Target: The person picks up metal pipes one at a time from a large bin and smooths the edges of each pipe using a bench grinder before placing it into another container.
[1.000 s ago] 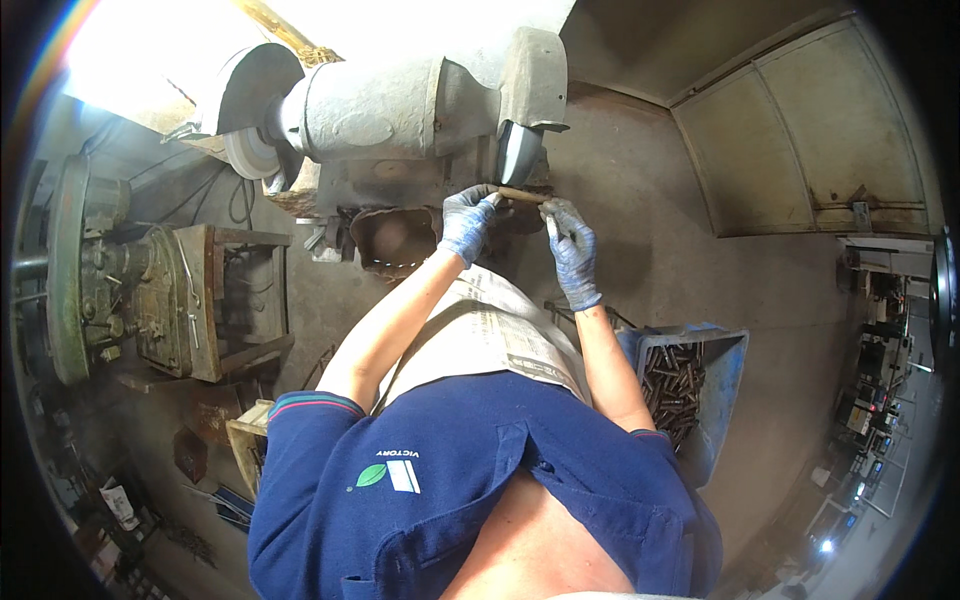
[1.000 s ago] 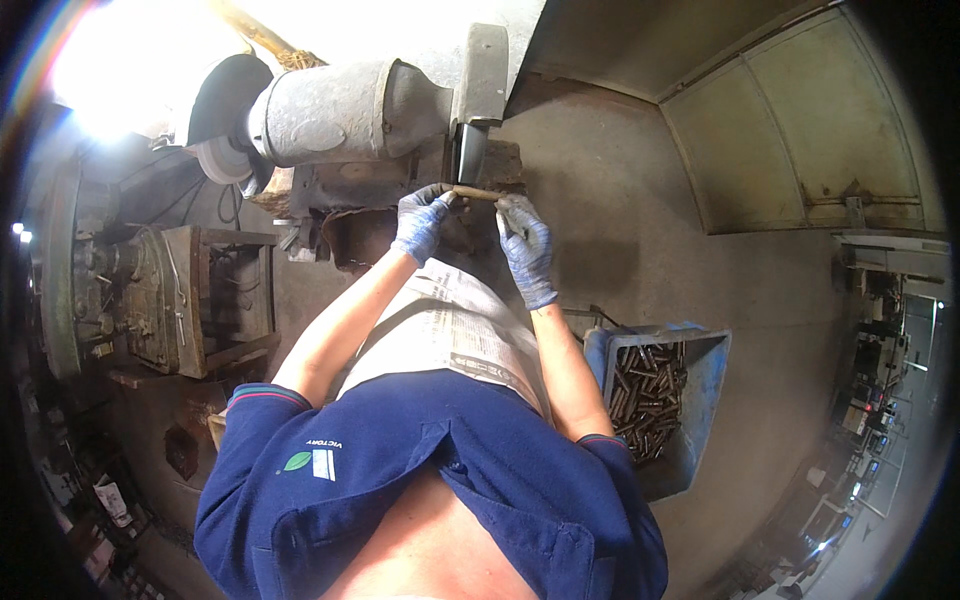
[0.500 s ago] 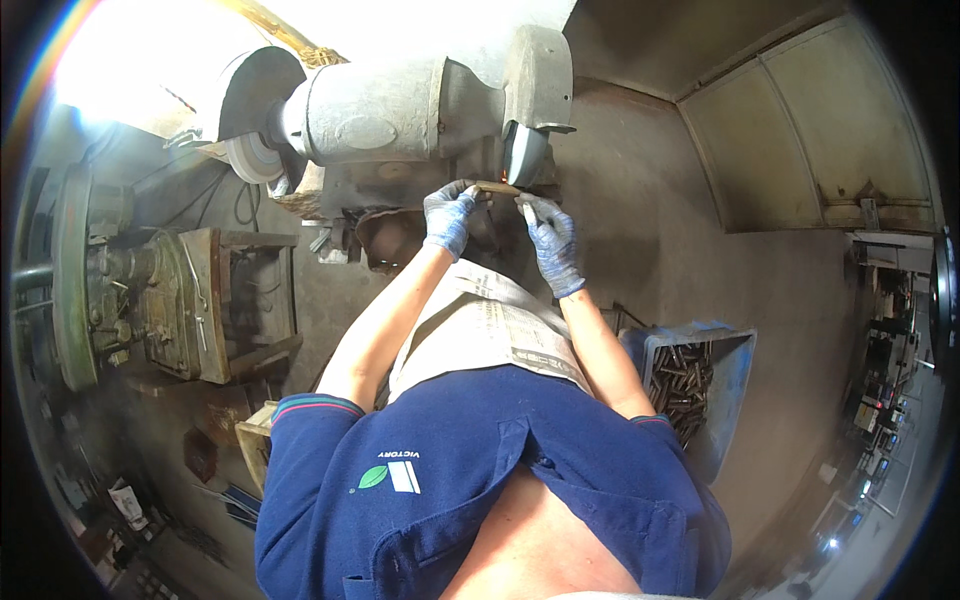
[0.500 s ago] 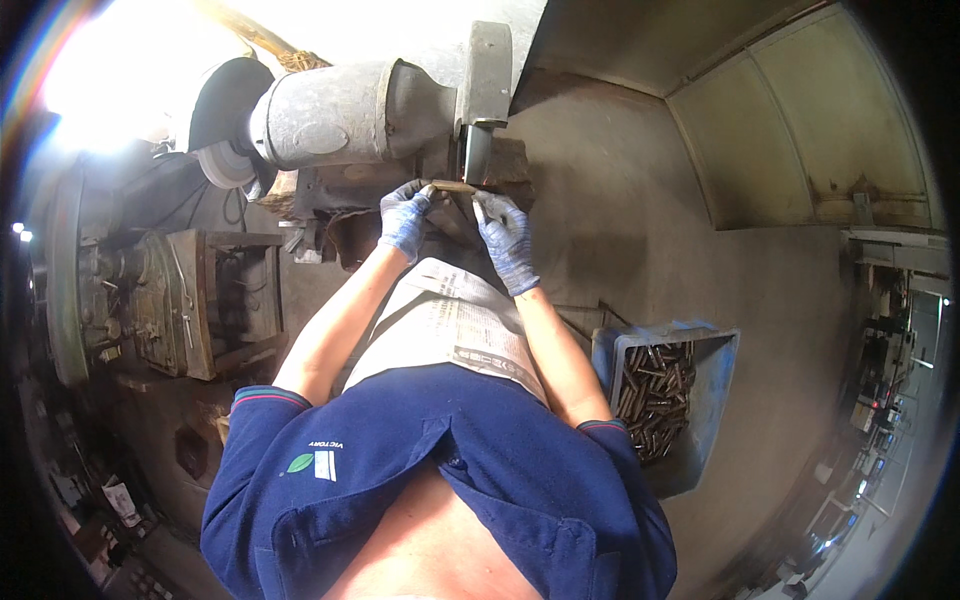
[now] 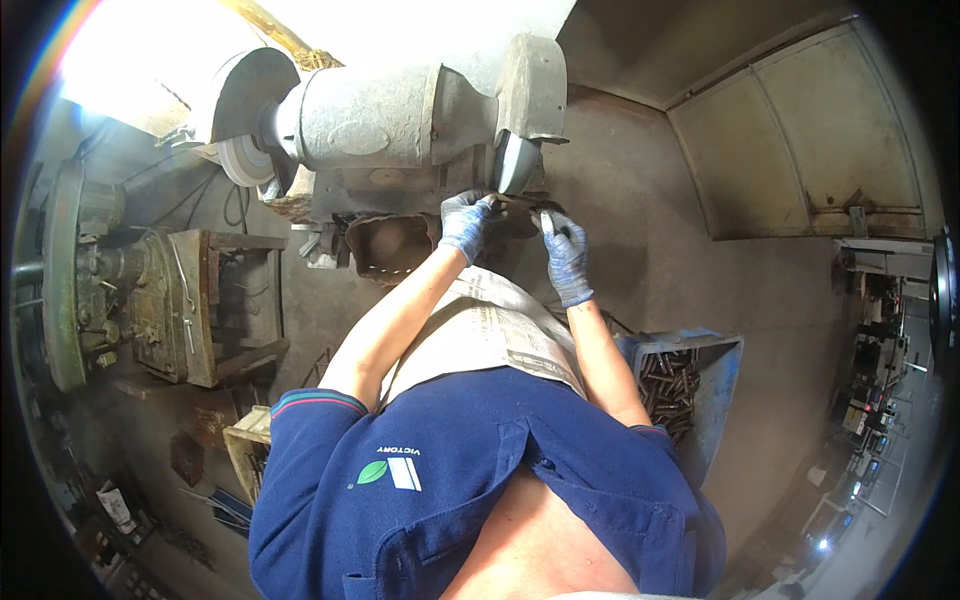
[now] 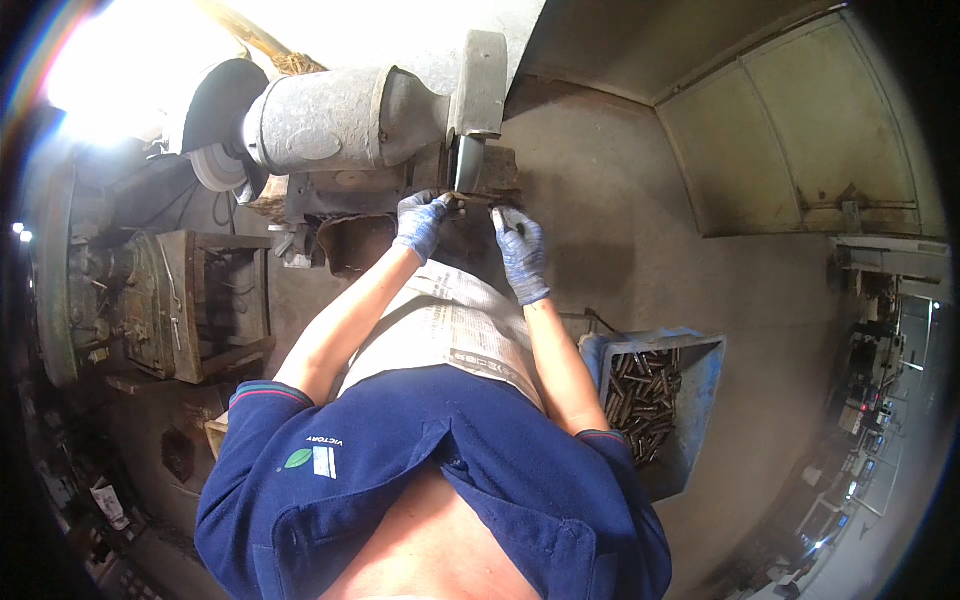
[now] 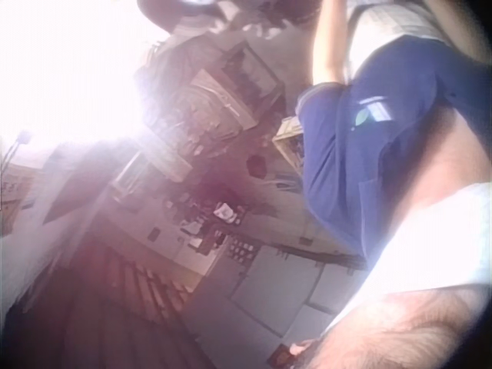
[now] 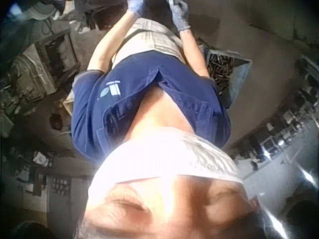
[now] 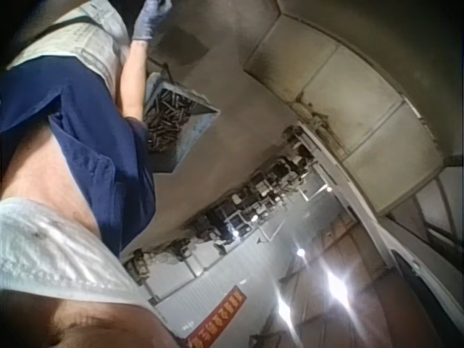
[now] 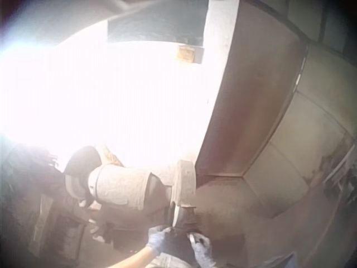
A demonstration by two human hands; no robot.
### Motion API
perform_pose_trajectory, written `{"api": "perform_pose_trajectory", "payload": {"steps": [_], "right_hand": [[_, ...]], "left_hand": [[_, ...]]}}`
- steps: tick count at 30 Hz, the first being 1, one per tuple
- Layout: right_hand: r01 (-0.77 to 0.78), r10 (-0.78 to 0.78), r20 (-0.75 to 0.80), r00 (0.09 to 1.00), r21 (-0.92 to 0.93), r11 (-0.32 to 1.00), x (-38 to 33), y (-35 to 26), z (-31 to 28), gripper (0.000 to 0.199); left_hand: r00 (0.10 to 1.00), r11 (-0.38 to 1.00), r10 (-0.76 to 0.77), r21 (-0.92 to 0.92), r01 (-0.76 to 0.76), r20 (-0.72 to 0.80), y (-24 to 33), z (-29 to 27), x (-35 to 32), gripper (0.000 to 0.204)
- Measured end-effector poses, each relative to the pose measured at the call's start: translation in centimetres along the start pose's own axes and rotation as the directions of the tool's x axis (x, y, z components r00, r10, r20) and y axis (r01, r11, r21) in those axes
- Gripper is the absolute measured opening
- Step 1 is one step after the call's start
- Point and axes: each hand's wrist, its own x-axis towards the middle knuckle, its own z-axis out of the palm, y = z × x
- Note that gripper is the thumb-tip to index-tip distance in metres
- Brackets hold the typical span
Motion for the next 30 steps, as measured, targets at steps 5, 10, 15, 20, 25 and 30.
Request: {"api": "perform_pose_trajectory", "payload": {"steps": [5, 10, 15, 20, 25, 30], "right_hand": [[0.028, -0.024, 0.091, 0.996, -0.051, 0.998, 0.3, 1.2, 1.7, 0.018], [0.069, -0.067, 0.14, 0.988, -0.003, 0.998, 0.5, 2.4, 3.5, 0.018], [-0.038, -0.005, 0.2, 0.98, 0.211, 0.977, 0.3, 1.6, 4.6, 0.018], [0.261, -0.28, 0.278, 0.919, 0.107, 0.96, -1.0, 0.1, 3.2, 0.023], [0.515, -0.472, 0.261, 0.842, -0.13, 0.847, -4.8, -6.3, 2.1, 0.027], [0.559, -0.522, 0.236, 0.82, -0.127, 0.82, -5.7, -7.1, 1.2, 0.037]], "left_hand": [[0.998, 0.999, -0.029, 0.039, 0.031, -0.052, 2.0, -1.3, -0.4, 0.009], [0.998, 1.0, 0.016, -0.02, -0.017, -0.06, 1.9, -3.5, 0.3, 0.01], [0.996, 0.996, 0.075, 0.045, -0.073, -0.046, 1.8, -5.2, 0.9, 0.009], [0.987, 0.987, 0.149, 0.06, -0.152, 0.06, 2.2, -6.4, -1.6, 0.012], [0.949, 0.956, 0.253, 0.102, -0.276, 0.189, 3.6, -6.0, -5.9, 0.015], [0.916, 0.929, 0.313, 0.12, -0.35, 0.251, 4.8, -5.5, -7.9, 0.017]]}}
